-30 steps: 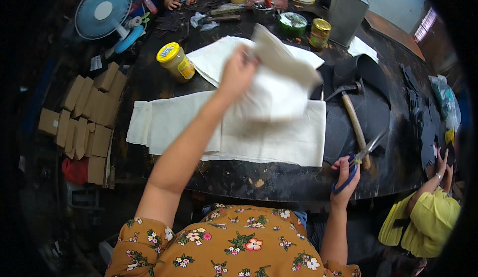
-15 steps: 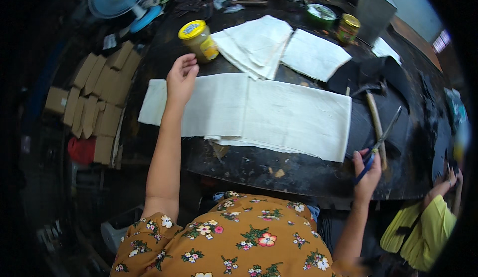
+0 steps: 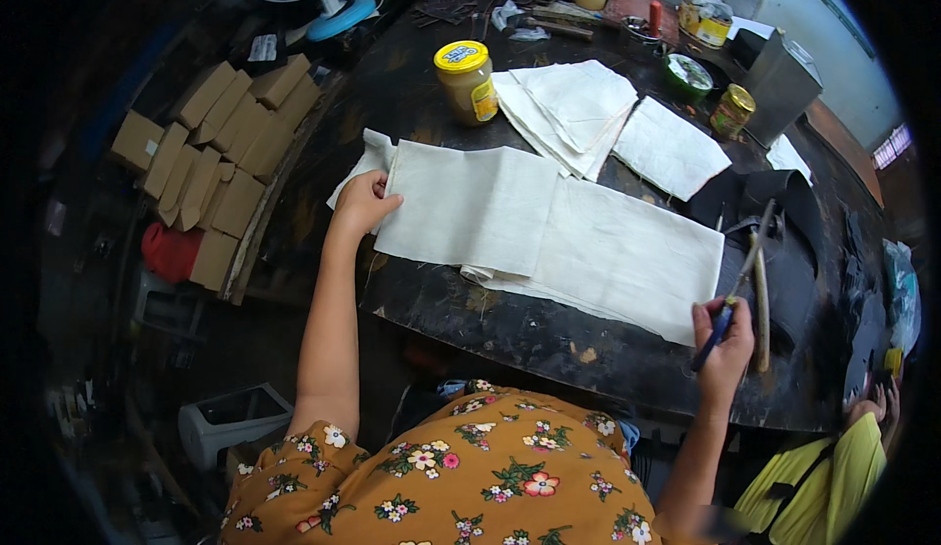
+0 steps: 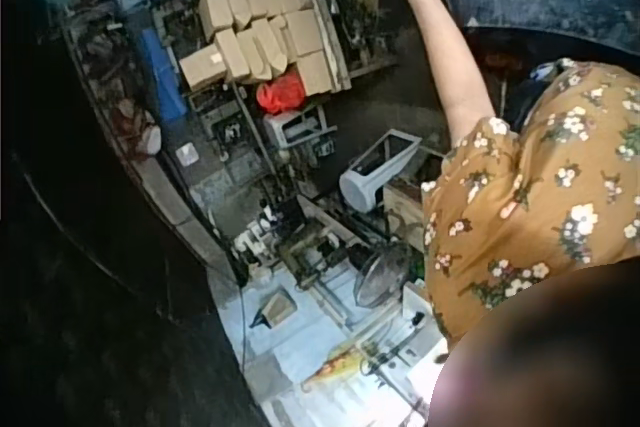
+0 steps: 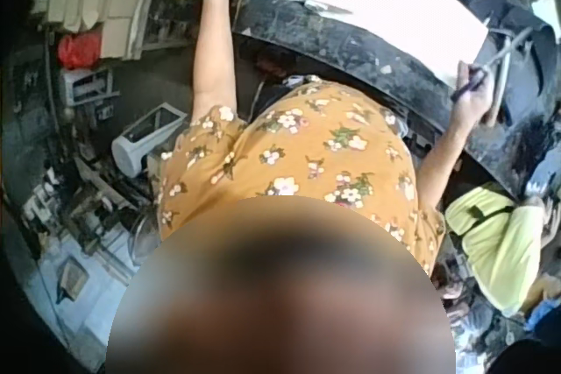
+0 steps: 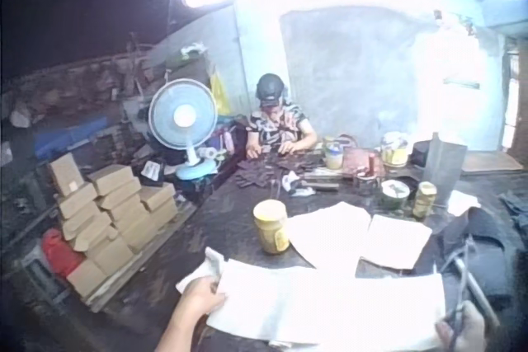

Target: The person unfolds a stack of white fabric on a worktable and uses scissors to cut the fabric into multiple rectangular pieces. The person repeatedly aligns, cuts, and separates the fabric pieces throughout the clip.

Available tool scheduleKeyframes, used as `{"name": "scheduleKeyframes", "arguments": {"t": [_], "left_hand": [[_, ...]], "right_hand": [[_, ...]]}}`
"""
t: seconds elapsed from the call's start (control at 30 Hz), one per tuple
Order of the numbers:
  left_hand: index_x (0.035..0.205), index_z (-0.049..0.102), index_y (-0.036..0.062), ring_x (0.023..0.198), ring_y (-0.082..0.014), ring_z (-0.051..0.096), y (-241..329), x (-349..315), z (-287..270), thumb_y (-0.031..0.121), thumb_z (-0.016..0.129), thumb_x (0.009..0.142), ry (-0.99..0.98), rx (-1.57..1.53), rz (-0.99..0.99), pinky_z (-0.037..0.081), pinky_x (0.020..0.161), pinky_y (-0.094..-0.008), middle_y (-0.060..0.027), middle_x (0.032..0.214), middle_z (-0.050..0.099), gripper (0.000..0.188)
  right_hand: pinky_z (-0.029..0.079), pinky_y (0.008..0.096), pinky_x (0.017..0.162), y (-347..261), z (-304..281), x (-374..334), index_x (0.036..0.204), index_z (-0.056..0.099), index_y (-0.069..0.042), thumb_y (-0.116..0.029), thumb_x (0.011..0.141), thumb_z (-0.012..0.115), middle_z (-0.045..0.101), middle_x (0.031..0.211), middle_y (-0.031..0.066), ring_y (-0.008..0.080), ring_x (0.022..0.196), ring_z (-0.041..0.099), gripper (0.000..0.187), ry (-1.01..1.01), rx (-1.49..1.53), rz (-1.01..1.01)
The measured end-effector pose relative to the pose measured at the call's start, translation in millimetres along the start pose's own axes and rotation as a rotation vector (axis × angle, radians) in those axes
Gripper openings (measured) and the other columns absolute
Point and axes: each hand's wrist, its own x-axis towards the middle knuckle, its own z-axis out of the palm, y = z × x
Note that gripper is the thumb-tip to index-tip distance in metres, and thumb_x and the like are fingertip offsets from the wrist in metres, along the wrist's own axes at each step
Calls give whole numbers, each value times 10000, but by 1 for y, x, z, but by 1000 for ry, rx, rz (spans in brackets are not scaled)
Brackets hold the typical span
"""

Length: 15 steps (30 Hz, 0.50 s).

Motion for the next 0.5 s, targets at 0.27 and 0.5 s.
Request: {"name": "scheduleKeyframes", "arguments": {"t": [0.27,0.5], "left_hand": [[1094,685,9,871,-298,657,27,-10,20,151,728,866,507,-25,335,523,789,-382,-181,981,673,272],[1176,559,11,949,-161,613,207,-93,63,126,592,1001,-269,-951,609,510,836,-340,-80,1038,637,212]], "right_hand": [[408,230,685,-20,3,-9,934,565,-32,-135,899,754,550,814,-4,81,739,483,218,-98,47,-22],[502,242,787,-39,36,3,1107,605,20,-221,894,767,683,955,56,108,884,643,361,-328,647,-97]]}}
